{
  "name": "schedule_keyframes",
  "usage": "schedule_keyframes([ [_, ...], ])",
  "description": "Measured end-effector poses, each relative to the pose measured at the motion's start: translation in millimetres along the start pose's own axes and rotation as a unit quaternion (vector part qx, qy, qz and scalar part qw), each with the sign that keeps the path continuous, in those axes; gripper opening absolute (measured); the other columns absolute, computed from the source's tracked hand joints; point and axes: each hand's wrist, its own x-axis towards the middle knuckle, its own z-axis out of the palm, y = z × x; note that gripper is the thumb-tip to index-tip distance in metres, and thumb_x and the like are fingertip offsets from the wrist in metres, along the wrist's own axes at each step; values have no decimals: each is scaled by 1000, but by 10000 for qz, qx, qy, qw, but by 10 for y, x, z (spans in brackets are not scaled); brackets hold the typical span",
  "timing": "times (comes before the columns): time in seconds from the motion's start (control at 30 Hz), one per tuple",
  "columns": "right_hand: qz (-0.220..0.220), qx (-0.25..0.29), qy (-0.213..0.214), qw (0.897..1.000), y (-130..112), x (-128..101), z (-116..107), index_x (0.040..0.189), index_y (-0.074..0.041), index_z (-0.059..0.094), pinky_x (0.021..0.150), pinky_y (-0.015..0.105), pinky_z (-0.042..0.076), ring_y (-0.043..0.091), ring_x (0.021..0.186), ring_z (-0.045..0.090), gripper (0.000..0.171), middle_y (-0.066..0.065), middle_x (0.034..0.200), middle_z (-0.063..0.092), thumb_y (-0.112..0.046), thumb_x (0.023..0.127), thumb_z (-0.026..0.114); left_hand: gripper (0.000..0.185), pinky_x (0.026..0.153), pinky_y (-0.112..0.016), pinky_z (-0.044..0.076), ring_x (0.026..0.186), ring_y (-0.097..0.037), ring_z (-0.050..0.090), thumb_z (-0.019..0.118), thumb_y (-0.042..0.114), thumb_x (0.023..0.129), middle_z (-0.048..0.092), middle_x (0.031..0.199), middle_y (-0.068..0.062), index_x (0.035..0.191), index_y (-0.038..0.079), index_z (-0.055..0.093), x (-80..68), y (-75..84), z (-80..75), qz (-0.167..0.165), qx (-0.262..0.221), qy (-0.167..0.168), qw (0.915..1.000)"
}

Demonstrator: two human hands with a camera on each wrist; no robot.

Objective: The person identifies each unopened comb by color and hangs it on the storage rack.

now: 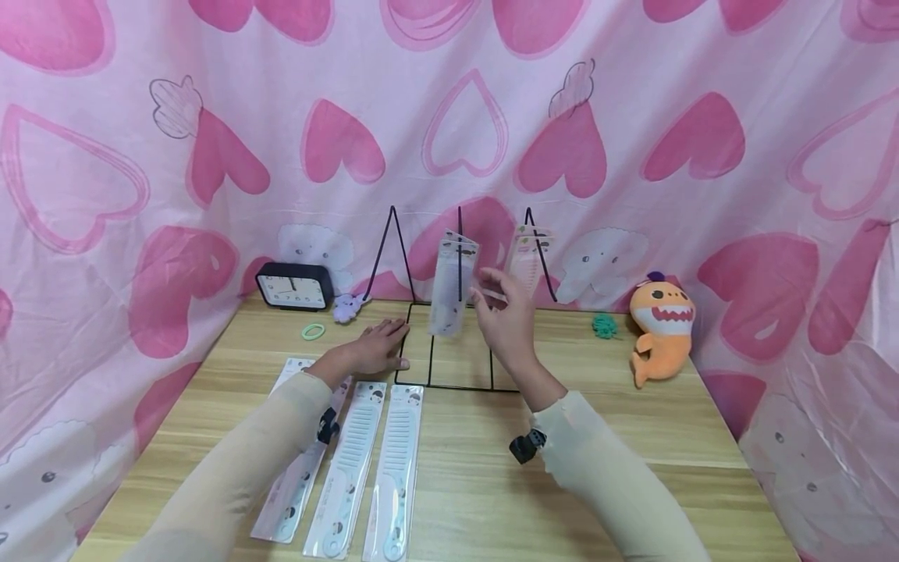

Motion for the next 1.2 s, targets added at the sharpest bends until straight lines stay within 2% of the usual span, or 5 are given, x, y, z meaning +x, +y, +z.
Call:
schedule_keyframes([
  [0.2, 134, -792, -894, 9928, 214, -268, -140, 130, 0, 77, 98, 43, 69, 35, 114, 78, 28, 19, 127, 78, -12, 104, 79, 94, 142, -63, 0, 175, -36, -5, 63, 58, 109, 0, 189, -6, 179, 18, 15, 14, -35, 19, 30, -36, 48, 10000],
  [0.33, 465, -1257, -1841, 9737, 385, -426, -317, 131, -4, 78, 101, 56, 67, 35, 120, 76, 28, 19, 131, 78, -19, 107, 76, 96, 142, -61, -2, 175, -33, -8, 64, 57, 109, -2, 189, -3, 179, 18, 12, 57, -74, 38, -3, 3, -3, 10000],
  [0.47, 324, -1818, -2459, 9515, 578, -542, -507, 129, -3, 79, 97, 58, 67, 37, 121, 74, 29, 20, 131, 78, -20, 106, 77, 91, 142, -62, 3, 175, -37, -4, 62, 52, 111, 2, 189, -8, 179, 13, 14, -111, 98, -78, -3, 201, 5, 9998],
  [0.7, -637, -3036, -2798, 9086, 995, -691, -802, 123, 1, 80, 98, 58, 63, 36, 114, 73, 27, 17, 124, 75, -17, 102, 81, 86, 142, -63, 6, 175, -41, 0, 59, 48, 114, 5, 188, -13, 178, 9, 16, -253, 205, -157, 34, 385, 34, 9992],
  [1.2, 145, -3940, -3099, 8652, 1162, -709, -963, 146, -3, 69, 107, 80, 49, 46, 144, 55, 62, 17, 156, 61, -44, 102, 81, 94, 141, -66, 2, 175, -41, -3, 64, 55, 109, 2, 189, -11, 178, 12, 17, -156, 137, -113, -12, 16, -61, 10000],
])
